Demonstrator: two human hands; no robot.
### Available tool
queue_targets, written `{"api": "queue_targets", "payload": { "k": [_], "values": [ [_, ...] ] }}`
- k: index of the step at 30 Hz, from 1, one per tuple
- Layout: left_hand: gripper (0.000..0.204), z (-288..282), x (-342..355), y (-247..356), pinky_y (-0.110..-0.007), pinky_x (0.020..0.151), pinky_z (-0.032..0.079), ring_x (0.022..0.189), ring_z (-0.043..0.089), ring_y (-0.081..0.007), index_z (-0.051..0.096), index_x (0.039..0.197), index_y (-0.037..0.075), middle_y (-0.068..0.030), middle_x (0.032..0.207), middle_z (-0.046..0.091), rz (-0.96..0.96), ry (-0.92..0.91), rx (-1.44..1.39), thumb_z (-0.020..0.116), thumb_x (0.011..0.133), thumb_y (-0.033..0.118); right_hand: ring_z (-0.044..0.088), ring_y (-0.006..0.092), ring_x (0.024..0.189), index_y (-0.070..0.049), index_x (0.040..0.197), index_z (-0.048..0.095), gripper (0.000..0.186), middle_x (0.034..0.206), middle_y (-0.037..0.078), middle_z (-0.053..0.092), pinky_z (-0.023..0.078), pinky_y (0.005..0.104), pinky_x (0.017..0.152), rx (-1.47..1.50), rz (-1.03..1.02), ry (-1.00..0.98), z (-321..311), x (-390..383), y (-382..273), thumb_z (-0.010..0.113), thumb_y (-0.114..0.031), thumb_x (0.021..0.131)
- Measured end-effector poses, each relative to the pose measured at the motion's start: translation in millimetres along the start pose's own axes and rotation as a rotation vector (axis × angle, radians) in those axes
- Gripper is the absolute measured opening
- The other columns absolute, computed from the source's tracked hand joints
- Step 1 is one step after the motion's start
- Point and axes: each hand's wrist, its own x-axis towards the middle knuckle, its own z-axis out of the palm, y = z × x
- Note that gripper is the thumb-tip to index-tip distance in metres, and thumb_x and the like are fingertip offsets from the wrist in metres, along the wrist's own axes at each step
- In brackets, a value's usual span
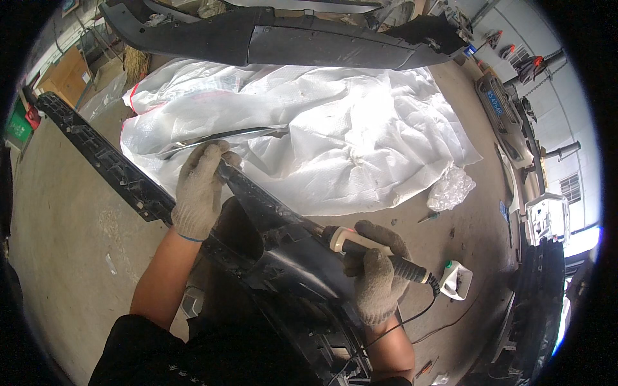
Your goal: The person holds a black car bumper and uses a heat gun to apply heat to a specific section of the bumper's edge. The person rotates the bumper to access different areas while maintaining the heat application.
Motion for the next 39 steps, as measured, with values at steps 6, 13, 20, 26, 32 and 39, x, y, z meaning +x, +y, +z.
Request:
{"api": "queue_targets", "payload": {
  "k": [6,13,20,26,32,39],
  "values": [
    [0.026,2,-1,0,-0.030,0.077,0.047,0.085,0.061,-0.0161,0.061,0.107,0.000,-0.0069,0.089,0.064,0.004,0.018,-0.001,0.061,0.096,0.023,0.058,0.0136,0.062,0.005,0.117,0.058,0.055,0.083,0.012,0.065,0.046,0.0244,0.053,0.016,0.023,0.013,-1,-1,5,0.063,-0.042,0.088],
    [0.027,2,-1,0,-0.029,0.076,0.046,0.085,0.061,-0.0159,0.061,0.108,0.000,-0.0071,0.089,0.064,0.001,0.019,0.023,0.060,0.096,0.024,0.058,0.0137,0.063,0.005,0.117,0.058,0.056,0.085,0.012,0.065,0.046,0.0243,0.053,0.030,0.043,0.019,-2,0,7,0.063,-0.043,0.088],
    [0.027,1,0,-1,-0.030,0.076,0.046,0.084,0.060,-0.0154,0.061,0.108,0.000,-0.0066,0.089,0.064,0.000,0.007,0.010,0.060,0.096,0.024,0.058,0.0142,0.063,0.005,0.117,0.058,0.056,0.086,0.013,0.066,0.046,0.0245,0.052,0.041,0.045,0.019,0,0,7,0.063,-0.043,0.088],
    [0.026,-2,1,-4,-0.030,0.077,0.047,0.083,0.061,-0.0157,0.062,0.107,0.001,-0.0068,0.088,0.065,0.024,-0.024,-0.014,0.060,0.097,0.024,0.059,0.0147,0.064,0.005,0.117,0.057,0.058,0.085,0.013,0.065,0.047,0.0248,0.053,0.045,0.042,-0.006,-2,0,9,0.063,-0.046,0.089],
    [0.025,-1,1,-2,-0.030,0.077,0.047,0.083,0.061,-0.0160,0.061,0.107,0.000,-0.0069,0.089,0.065,0.017,-0.011,-0.010,0.060,0.097,0.023,0.059,0.0148,0.065,0.005,0.117,0.057,0.060,0.085,0.012,0.064,0.046,0.0250,0.053,0.078,0.042,-0.001,-1,-1,11,0.065,-0.047,0.089],
    [0.024,0,1,-2,-0.030,0.077,0.048,0.083,0.061,-0.0164,0.061,0.107,0.000,-0.0069,0.089,0.064,0.017,-0.002,-0.014,0.059,0.097,0.022,0.058,0.0145,0.063,0.006,0.117,0.057,0.061,0.082,0.012,0.064,0.047,0.0256,0.054,0.106,0.012,-0.020,0,-2,14,0.065,-0.047,0.089]
  ]
}}
